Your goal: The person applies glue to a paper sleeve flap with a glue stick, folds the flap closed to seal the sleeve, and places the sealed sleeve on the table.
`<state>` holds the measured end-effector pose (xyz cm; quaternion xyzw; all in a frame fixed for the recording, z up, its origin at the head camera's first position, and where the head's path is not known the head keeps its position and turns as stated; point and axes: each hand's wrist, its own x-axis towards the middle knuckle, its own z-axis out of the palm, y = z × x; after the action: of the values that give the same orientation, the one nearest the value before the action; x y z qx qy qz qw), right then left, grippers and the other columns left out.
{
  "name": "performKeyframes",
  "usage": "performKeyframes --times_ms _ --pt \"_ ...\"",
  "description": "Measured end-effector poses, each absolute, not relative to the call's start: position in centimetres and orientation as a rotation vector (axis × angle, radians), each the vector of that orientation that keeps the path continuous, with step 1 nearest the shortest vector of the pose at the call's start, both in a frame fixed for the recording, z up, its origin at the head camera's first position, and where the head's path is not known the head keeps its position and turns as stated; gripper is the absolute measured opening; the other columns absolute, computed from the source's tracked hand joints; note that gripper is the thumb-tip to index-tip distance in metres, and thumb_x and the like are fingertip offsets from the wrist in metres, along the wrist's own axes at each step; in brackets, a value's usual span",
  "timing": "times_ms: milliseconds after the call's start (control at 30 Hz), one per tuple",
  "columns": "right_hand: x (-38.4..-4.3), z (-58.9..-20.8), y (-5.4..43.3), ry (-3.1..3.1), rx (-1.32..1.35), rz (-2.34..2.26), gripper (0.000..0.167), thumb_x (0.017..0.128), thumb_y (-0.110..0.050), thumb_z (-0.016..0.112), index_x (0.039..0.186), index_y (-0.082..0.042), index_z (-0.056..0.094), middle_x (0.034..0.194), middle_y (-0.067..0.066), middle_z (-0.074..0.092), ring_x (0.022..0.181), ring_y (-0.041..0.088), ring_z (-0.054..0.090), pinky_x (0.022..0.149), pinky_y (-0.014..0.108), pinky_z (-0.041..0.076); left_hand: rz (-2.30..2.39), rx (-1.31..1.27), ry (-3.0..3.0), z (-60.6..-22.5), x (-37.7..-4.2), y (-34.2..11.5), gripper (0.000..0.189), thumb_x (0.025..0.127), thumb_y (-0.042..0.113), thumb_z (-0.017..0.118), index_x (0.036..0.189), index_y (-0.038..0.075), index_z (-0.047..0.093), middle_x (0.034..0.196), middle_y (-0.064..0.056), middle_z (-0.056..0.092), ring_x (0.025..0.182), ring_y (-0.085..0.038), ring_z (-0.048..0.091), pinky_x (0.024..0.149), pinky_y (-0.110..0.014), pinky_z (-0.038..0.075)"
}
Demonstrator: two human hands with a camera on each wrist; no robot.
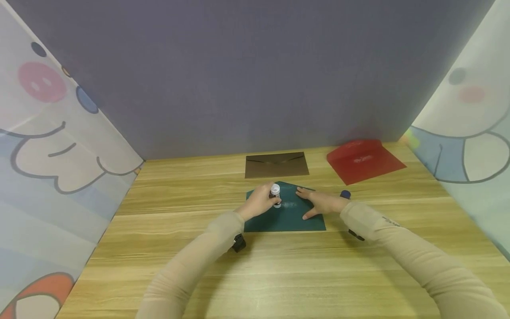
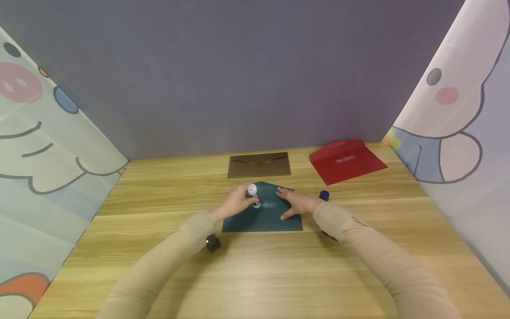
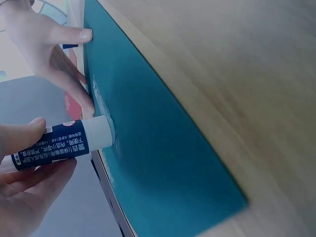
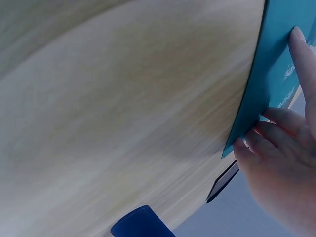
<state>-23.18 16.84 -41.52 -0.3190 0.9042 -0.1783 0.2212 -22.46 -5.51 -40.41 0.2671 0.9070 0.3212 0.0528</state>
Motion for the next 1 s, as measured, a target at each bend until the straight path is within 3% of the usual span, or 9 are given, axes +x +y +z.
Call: performKeyframes --times_ms 267,1000 --pt "-23.3 -41.8 17.0 2.507 -0.906 -0.497 0.083 0.075 -0.032 0.069 0.135 0.006 0.027 0.142 0.024 0.017 0.125 0.041 0.024 0.097 0.048 0.031 1.08 0.807 2.749 -40.6 -22.5 -7.2 0.024 0.08 0.006 0.064 0.098 -0.003 0.053 0.089 -0.012 0.058 0.079 -0.019 0.058 0.064 -0.023 0.049" --pt "-23.5 -42.3 17.2 2.517 -0.965 -0.524 0.084 0.073 -0.032 0.071 0.133 0.01 0.029 0.14 0.028 0.02 0.123 0.044 0.027 0.096 0.05 0.031 1.098 0.882 2.786 -41.3 -22.5 -5.8 0.023 0.079 0.014 0.066 0.097 0.003 0.057 0.085 -0.005 0.059 0.067 -0.007 0.054 0.057 -0.016 0.044"
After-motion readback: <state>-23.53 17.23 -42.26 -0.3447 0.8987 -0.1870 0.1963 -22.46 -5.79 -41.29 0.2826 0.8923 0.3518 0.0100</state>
